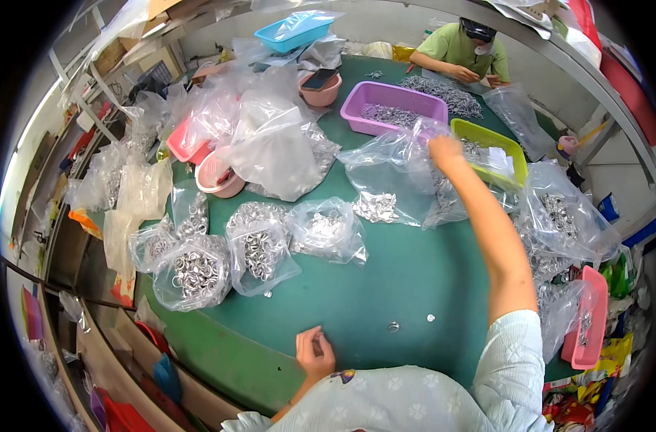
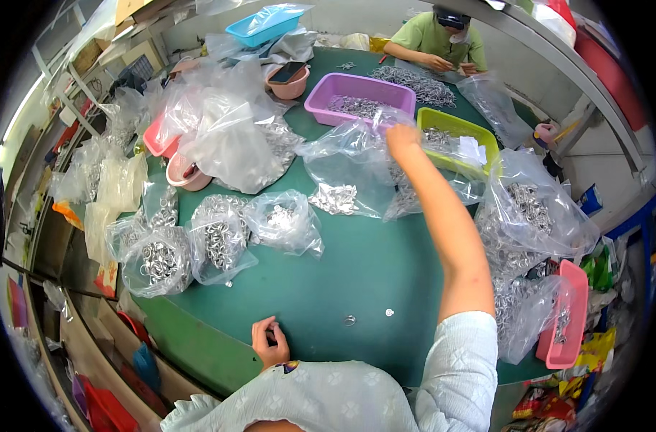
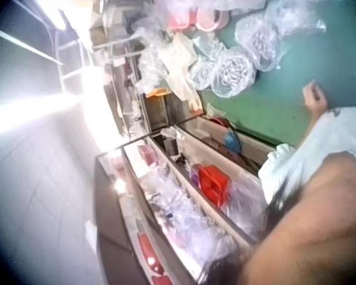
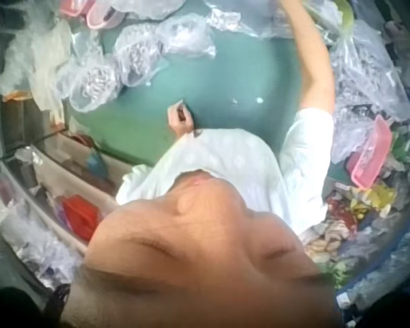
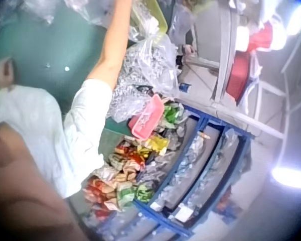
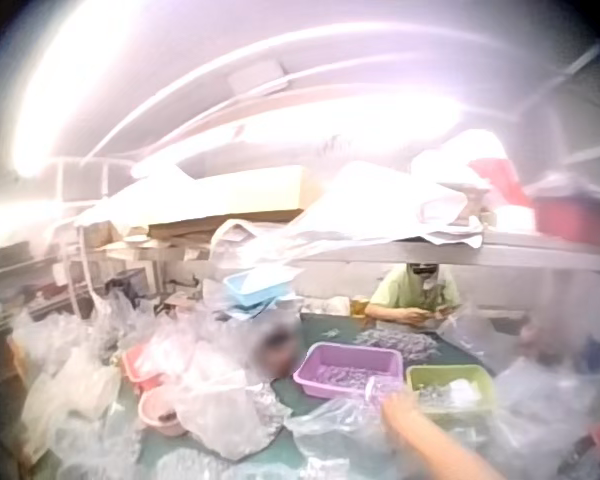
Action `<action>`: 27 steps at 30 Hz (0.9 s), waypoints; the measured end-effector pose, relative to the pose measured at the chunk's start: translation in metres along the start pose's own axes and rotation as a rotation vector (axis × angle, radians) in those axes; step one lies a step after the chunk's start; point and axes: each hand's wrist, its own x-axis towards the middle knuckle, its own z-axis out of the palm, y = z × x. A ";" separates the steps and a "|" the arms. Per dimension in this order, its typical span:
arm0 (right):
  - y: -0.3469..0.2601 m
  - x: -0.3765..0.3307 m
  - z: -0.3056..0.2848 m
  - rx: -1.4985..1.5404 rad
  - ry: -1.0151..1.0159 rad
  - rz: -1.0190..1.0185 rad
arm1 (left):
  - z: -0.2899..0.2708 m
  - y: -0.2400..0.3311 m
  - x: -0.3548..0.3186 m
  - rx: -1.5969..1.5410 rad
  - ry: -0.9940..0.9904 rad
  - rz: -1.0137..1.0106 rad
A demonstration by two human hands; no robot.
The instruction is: The person sorts small metal hardware components from plastic bags into a pink basket. They then use pliers to manipulate and assemble the metal pieces, picking them up one by one and performing precise adjustments before placing them back into the basket.
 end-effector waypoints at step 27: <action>0.020 -0.228 0.011 0.964 -0.086 -0.140 | 0.002 -0.006 0.006 0.005 -0.048 0.182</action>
